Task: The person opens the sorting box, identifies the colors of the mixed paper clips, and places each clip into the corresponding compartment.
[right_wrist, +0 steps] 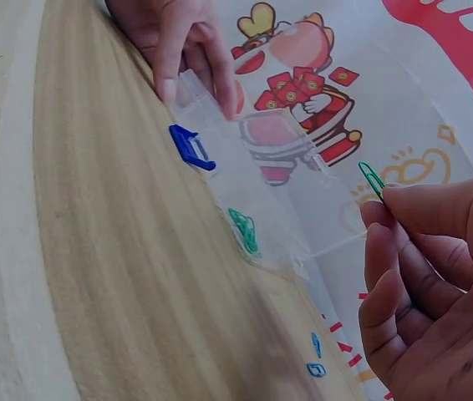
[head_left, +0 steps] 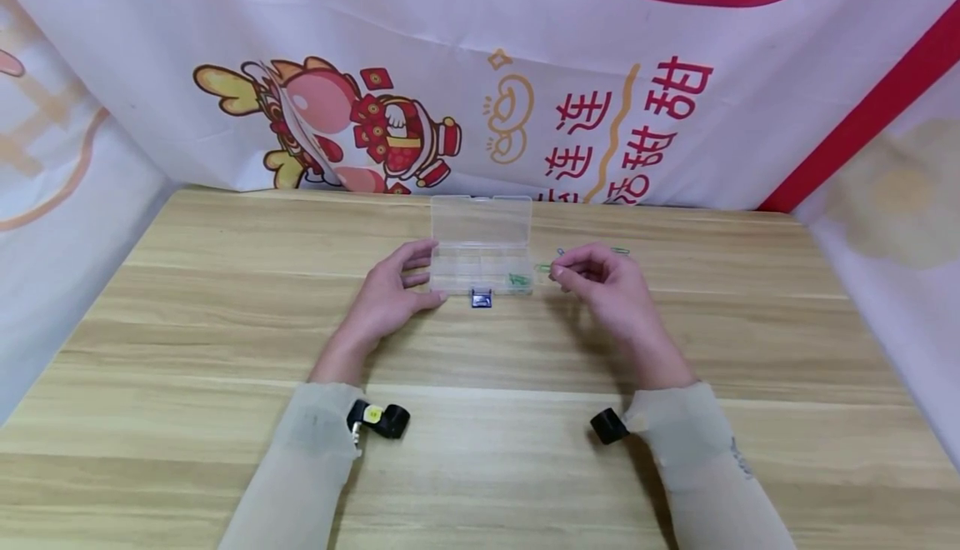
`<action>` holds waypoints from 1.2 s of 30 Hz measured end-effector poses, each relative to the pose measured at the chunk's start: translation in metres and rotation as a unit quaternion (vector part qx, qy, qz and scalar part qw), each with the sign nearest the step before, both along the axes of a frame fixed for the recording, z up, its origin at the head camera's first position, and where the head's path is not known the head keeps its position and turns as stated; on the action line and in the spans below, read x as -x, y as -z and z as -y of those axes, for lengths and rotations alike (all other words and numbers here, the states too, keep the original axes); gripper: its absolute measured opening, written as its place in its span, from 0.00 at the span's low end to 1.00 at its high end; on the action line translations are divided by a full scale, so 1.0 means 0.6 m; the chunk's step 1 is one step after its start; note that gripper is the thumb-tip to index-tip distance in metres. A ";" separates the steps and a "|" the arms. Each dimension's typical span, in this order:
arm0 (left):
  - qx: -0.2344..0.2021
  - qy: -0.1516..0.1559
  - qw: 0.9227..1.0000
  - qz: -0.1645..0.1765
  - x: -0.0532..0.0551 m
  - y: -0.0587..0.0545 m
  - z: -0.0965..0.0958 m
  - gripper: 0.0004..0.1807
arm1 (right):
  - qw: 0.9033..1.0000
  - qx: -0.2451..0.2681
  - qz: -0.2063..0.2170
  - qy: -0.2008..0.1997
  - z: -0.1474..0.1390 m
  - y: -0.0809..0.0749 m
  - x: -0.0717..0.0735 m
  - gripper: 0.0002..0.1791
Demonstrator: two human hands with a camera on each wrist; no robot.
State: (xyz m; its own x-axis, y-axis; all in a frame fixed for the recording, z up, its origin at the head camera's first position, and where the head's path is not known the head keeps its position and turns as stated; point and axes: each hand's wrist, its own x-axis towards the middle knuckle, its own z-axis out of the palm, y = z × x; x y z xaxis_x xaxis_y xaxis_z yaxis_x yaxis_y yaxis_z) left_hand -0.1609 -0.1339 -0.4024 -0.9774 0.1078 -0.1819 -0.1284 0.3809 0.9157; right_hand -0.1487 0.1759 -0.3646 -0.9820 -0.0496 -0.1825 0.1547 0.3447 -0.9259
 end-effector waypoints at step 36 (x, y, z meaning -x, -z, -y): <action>-0.007 -0.001 1.000 0.000 -0.002 0.000 0.001 0.44 | 0.999 -0.035 0.011 0.006 0.051 0.036 0.013 0.07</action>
